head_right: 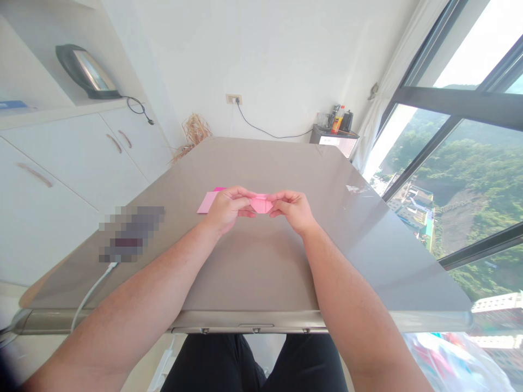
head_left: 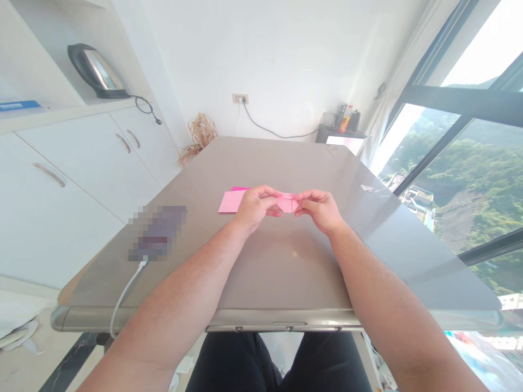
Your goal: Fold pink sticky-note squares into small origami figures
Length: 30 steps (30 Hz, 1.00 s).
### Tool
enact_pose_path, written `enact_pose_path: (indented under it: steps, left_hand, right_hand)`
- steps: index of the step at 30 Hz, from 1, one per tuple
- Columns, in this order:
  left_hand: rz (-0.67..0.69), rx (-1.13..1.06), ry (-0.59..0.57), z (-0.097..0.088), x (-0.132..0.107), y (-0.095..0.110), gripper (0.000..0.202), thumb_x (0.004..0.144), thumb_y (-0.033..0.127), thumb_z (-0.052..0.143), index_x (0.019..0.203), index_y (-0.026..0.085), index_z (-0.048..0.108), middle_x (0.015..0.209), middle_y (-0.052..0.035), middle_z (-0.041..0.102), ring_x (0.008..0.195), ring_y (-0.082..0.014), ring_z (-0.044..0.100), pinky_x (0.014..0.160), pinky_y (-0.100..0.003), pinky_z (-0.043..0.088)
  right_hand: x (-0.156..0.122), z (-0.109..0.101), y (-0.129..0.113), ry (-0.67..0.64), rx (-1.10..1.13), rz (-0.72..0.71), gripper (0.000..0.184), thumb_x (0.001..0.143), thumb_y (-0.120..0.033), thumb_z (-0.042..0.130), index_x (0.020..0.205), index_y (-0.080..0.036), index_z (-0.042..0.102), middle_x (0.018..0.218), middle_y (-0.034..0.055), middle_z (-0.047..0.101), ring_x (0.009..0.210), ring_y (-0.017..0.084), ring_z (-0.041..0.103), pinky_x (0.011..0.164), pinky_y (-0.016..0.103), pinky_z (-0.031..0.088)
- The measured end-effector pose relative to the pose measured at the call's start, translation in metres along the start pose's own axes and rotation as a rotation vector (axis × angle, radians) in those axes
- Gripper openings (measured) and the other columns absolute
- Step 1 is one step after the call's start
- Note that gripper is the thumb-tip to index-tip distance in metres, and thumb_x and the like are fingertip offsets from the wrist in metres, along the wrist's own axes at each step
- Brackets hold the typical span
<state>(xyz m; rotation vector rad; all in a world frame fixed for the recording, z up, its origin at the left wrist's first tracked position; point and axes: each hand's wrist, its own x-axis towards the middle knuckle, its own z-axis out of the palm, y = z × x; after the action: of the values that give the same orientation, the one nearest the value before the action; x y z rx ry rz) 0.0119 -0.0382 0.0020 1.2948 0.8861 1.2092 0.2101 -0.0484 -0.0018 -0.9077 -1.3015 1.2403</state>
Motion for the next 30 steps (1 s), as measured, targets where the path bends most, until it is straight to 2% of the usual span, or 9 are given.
enact_pose_path:
  steps: [8,12,15,18,20,23,26,30]
  left_hand:
    - [0.002,-0.012,-0.018,-0.0022,0.0019,-0.0038,0.010,0.071,0.017,0.070,0.081,0.016,0.068,0.081,-0.0047,0.074,0.072,-0.0174,0.072,0.068,-0.034,0.063]
    - [-0.006,-0.034,-0.030,-0.0029,0.0015,-0.0046,0.011,0.071,0.020,0.071,0.079,0.016,0.065,0.081,-0.0041,0.071,0.075,-0.0189,0.072,0.066,-0.034,0.062]
    - [-0.030,-0.053,0.001,-0.0013,0.0019,-0.0065,0.020,0.074,0.026,0.075,0.078,0.018,0.057,0.077,-0.0019,0.066,0.074,-0.0194,0.071,0.063,-0.034,0.061]
    - [-0.112,-0.069,0.089,0.0006,0.0024,-0.0076,0.038,0.072,0.036,0.081,0.089,0.021,0.051,0.083,-0.0029,0.069,0.074,-0.0209,0.072,0.063,-0.036,0.060]
    - [-0.197,-0.089,0.095,0.0006,0.0026,-0.0075,0.045,0.072,0.043,0.083,0.096,0.020,0.053,0.090,-0.0071,0.072,0.080,-0.0224,0.073,0.069,-0.038,0.060]
    - [-0.257,-0.116,-0.004,-0.0013,0.0027,-0.0069,0.043,0.074,0.048,0.081,0.094,0.015,0.063,0.097,-0.0128,0.075,0.091,-0.0231,0.073,0.083,-0.038,0.059]
    - [-0.211,-0.122,-0.027,-0.0025,0.0029,-0.0072,0.036,0.073,0.043,0.083,0.091,0.014,0.070,0.096,-0.0121,0.076,0.093,-0.0221,0.072,0.090,-0.040,0.057]
    - [-0.135,-0.095,0.009,-0.0007,0.0027,-0.0074,0.029,0.071,0.035,0.084,0.086,0.013,0.071,0.092,-0.0102,0.076,0.087,-0.0215,0.072,0.087,-0.041,0.058]
  right_hand:
    - [0.0012,-0.0013,0.0016,0.008,-0.008,0.024,0.010,0.067,-0.022,0.076,0.076,-0.020,0.079,0.077,0.0032,0.075,0.065,0.017,0.067,0.070,0.035,0.059]
    - [0.0007,-0.0006,-0.0003,0.024,-0.058,0.002,0.008,0.067,-0.022,0.074,0.074,-0.021,0.078,0.077,0.0028,0.075,0.067,0.016,0.067,0.069,0.034,0.058]
    - [-0.0001,0.0014,-0.0002,0.020,-0.137,-0.031,0.009,0.069,-0.022,0.070,0.074,-0.021,0.077,0.076,0.0025,0.075,0.069,0.016,0.068,0.068,0.032,0.057]
    - [-0.0012,0.0047,0.0018,0.010,-0.239,-0.067,0.010,0.071,-0.022,0.068,0.075,-0.022,0.077,0.076,0.0022,0.075,0.072,0.017,0.069,0.068,0.032,0.056]
    - [-0.0020,0.0069,0.0032,0.007,-0.297,-0.083,0.011,0.073,-0.023,0.067,0.077,-0.022,0.077,0.076,0.0022,0.075,0.074,0.018,0.069,0.070,0.033,0.056]
    - [-0.0029,0.0082,0.0035,0.009,-0.335,-0.090,0.013,0.074,-0.025,0.066,0.080,-0.023,0.077,0.076,0.0025,0.075,0.076,0.018,0.070,0.071,0.033,0.056]
    - [-0.0031,0.0070,0.0020,0.013,-0.306,-0.083,0.012,0.074,-0.027,0.068,0.081,-0.022,0.077,0.075,0.0030,0.075,0.075,0.019,0.070,0.070,0.034,0.056]
    - [-0.0038,0.0057,-0.0013,0.003,-0.200,-0.053,0.010,0.072,-0.027,0.071,0.077,-0.021,0.076,0.073,0.0038,0.074,0.075,0.019,0.070,0.069,0.033,0.055]
